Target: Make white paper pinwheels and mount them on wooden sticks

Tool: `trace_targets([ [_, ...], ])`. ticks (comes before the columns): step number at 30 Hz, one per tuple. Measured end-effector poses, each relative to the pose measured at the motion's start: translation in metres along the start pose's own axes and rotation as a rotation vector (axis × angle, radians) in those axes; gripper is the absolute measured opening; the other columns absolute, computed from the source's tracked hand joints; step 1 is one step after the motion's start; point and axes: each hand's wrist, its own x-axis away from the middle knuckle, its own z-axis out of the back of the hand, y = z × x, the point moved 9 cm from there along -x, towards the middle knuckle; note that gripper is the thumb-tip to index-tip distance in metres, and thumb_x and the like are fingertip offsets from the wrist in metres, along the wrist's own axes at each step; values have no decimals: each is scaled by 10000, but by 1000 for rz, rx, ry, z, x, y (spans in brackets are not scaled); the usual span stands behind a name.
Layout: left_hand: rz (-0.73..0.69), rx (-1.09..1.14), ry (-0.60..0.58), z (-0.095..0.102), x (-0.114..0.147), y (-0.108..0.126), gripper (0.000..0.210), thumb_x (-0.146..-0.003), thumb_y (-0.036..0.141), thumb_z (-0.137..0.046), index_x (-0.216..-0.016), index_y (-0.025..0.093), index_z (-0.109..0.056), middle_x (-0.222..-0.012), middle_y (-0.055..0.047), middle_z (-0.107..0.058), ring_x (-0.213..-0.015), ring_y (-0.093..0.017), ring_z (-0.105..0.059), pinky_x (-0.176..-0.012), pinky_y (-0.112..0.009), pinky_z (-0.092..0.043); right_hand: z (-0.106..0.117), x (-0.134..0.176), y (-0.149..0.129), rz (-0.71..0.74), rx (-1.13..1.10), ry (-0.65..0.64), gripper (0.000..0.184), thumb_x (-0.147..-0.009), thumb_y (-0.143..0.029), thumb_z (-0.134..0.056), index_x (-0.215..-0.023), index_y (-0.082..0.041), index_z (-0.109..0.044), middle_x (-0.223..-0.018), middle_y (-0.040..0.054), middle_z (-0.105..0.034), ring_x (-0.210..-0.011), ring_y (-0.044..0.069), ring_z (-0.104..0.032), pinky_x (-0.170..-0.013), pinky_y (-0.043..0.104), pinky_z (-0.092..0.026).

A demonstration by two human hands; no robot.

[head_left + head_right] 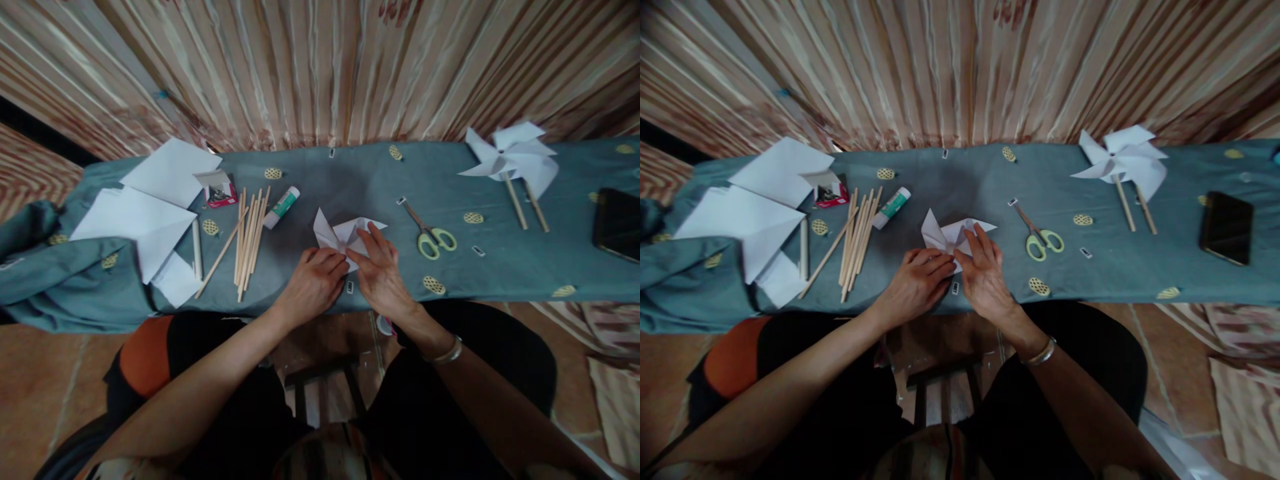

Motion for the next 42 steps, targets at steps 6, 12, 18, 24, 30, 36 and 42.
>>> trace_targets([
  [6,2,10,-4,0,-1,0,245,-908,201,-544,-1139,141,-600,-1168,-106,-671,-1128,-260,-543,-926,-424,-390,-1,2,3,-20,-2,15,428,-885,-80,-382,-1227,-192,-613,-1479,133,-429,-1466,305,-233,-1063,553,-361],
  [12,-8,14,9,1,-1,0,240,-909,198,-537,-1132,140,-603,-1171,-109,-669,-1138,-263,-535,-935,-428,-389,1,3,9,-49,-72,38,439,-882,-95,-395,-1239,-232,-610,-1527,95,-367,-1471,304,-223,-1099,576,-326],
  [18,-2,25,7,1,-1,0,236,-917,207,-529,-1131,137,-603,-1171,-100,-670,-1148,-264,-527,-945,-425,-382,6,1,9,-49,-69,70,401,-907,-120,-381,-1220,-220,-611,-1500,99,-401,-1462,291,-251,-1085,552,-351],
  [24,-6,11,-2,1,-1,0,237,-917,215,-534,-1132,139,-598,-1169,-96,-669,-1138,-266,-530,-940,-418,-380,7,1,8,-56,-48,59,388,-905,-111,-379,-1186,-225,-621,-1500,92,-404,-1458,296,-267,-1088,546,-346],
  [30,-7,-1,0,1,-2,0,242,-915,211,-535,-1135,130,-596,-1176,-98,-670,-1133,-269,-536,-942,-419,-379,7,1,3,-24,-5,40,378,-885,-74,-400,-1172,-192,-615,-1485,138,-414,-1456,313,-262,-1069,551,-347],
  [36,1,-8,-17,-1,-2,0,250,-916,216,-533,-1144,136,-597,-1176,-94,-672,-1153,-265,-531,-957,-418,-369,5,1,3,-17,-8,22,388,-881,-82,-406,-1196,-218,-588,-1503,117,-399,-1457,322,-250,-1063,559,-339],
  [42,5,-15,-27,-1,-2,0,262,-924,222,-518,-1159,135,-597,-1182,-99,-669,-1151,-264,-532,-959,-421,-367,3,1,0,5,-4,7,414,-868,-67,-406,-1227,-194,-568,-1501,145,-395,-1452,328,-251,-1062,552,-339],
])
